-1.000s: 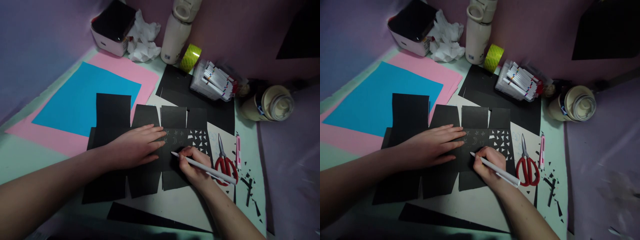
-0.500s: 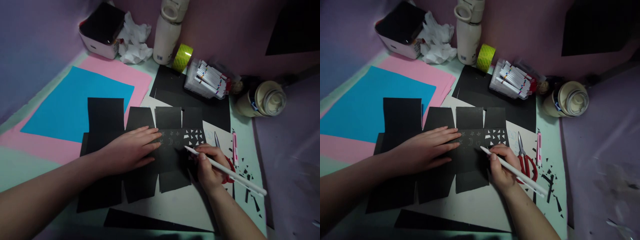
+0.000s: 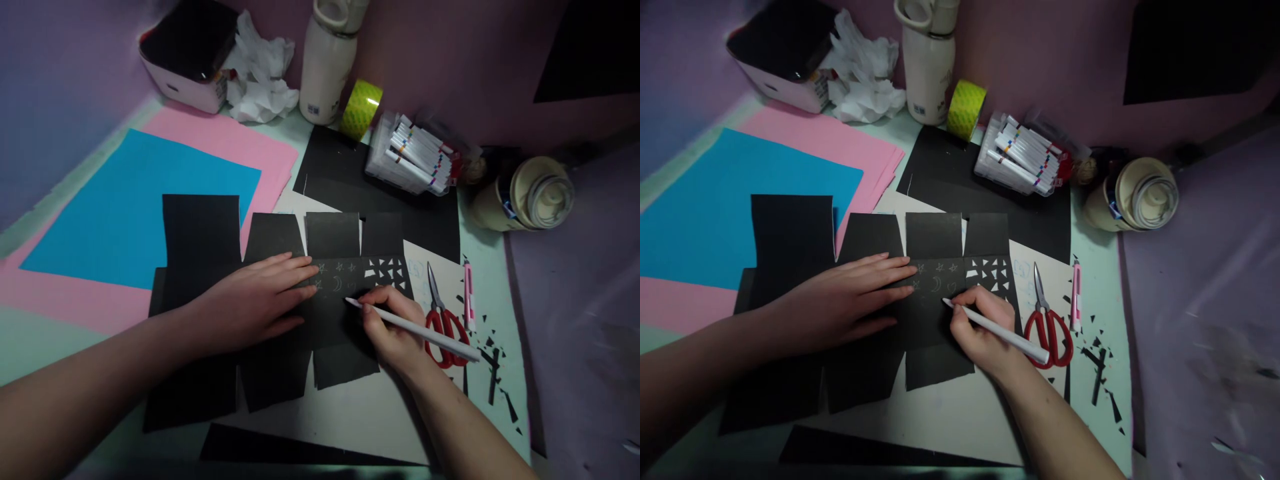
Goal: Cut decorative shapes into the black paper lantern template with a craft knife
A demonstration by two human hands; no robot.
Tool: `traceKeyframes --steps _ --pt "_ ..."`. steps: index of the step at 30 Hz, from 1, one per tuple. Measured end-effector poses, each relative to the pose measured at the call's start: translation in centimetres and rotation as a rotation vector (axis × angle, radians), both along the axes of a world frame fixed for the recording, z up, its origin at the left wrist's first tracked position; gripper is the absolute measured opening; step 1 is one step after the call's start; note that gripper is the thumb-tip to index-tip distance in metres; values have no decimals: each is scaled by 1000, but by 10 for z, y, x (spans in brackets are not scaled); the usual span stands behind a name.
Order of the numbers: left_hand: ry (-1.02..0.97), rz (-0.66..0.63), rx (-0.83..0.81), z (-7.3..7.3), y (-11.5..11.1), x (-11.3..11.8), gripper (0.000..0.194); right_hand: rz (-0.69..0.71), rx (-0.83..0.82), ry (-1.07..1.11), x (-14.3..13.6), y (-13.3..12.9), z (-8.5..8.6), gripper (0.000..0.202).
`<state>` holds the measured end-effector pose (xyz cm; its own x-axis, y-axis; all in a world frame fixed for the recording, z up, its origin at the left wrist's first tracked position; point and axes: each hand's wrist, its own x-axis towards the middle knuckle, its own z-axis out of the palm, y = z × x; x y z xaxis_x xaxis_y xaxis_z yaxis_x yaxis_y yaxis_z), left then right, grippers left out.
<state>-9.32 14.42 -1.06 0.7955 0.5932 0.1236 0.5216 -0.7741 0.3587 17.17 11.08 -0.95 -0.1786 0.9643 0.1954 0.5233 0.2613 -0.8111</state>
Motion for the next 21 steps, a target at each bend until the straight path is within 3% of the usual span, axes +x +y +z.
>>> traceKeyframes --steps 21 --pt "18 -3 -36 3 1 3 41 20 23 -51 -4 3 4 10"
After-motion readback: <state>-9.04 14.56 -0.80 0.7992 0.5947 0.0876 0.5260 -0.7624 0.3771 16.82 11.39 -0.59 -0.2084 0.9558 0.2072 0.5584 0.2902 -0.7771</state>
